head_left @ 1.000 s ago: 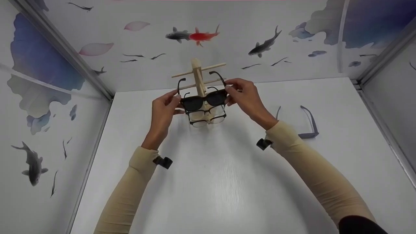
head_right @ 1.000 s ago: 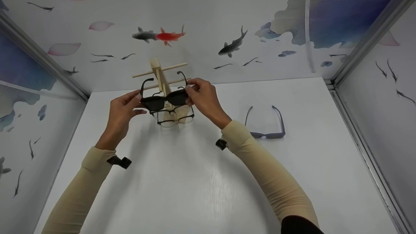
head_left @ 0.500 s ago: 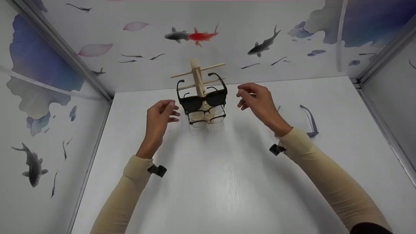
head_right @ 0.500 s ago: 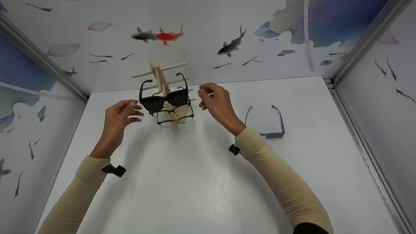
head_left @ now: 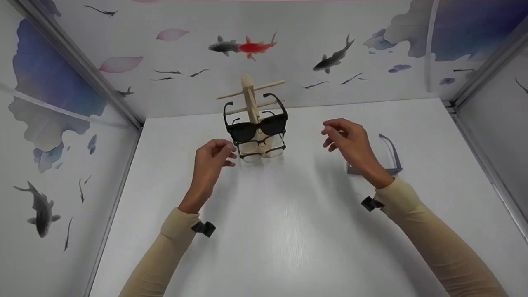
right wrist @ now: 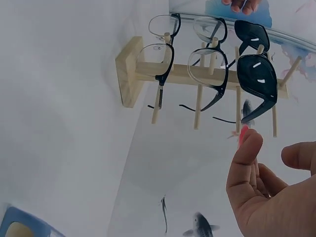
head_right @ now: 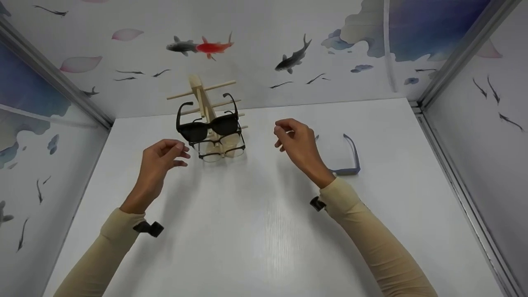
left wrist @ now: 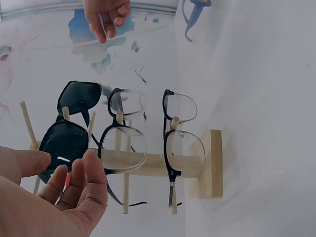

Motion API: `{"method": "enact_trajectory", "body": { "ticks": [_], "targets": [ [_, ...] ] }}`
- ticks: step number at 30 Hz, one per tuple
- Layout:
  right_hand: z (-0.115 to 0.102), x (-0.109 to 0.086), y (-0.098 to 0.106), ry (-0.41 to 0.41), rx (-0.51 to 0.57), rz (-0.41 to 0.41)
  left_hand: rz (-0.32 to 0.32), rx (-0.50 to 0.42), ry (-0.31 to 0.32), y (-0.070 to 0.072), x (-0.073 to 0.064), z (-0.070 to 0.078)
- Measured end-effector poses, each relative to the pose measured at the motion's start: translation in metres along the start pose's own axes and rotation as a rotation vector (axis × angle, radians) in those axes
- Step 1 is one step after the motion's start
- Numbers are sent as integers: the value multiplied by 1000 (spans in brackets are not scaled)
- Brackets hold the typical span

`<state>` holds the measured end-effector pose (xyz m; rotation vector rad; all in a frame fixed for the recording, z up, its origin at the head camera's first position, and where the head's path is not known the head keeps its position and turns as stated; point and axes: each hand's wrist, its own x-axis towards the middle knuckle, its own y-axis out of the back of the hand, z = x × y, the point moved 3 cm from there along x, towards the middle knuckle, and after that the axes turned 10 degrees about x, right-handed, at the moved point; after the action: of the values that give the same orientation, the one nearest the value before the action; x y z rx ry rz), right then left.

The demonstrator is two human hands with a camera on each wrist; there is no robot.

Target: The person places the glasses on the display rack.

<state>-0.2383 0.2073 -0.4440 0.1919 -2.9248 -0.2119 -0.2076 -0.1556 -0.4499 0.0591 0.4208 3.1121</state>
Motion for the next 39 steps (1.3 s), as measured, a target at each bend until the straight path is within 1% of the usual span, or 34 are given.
{"method": "enact_trajectory", "body": {
  "ticks": [4, 10, 12, 15, 20, 23, 26, 30, 36, 39],
  "targets": [
    [-1, -12, 6, -7, -48, 19, -40, 15, -13, -13, -5, -3],
    [-22, -33, 12, 21, -128, 37, -86, 44, -29, -34, -10, -5],
    [-24, -37, 15, 24, -146, 48, -102, 55, -28, -40, -12, -5],
    [-15, -42, 24, 21, -156, 67, -127, 62, -30, -50, -13, -6],
    [21, -46, 47, -8, -181, 91, -164, 66, -38, -68, -15, -10],
    [34, -51, 60, -35, -198, 102, -190, 72, -55, -81, -16, -12],
    [40, -59, 70, -71, -209, 123, -215, 78, -70, -93, -18, -13],
    [47, -70, 86, -98, -227, 151, -247, 85, -86, -107, -19, -14],
    [52, -83, 106, -103, -233, 187, -271, 71, -92, -124, -16, -18],
    [54, -88, 116, -102, -244, 207, -283, 54, -80, -131, -15, -21]
  ]
}}
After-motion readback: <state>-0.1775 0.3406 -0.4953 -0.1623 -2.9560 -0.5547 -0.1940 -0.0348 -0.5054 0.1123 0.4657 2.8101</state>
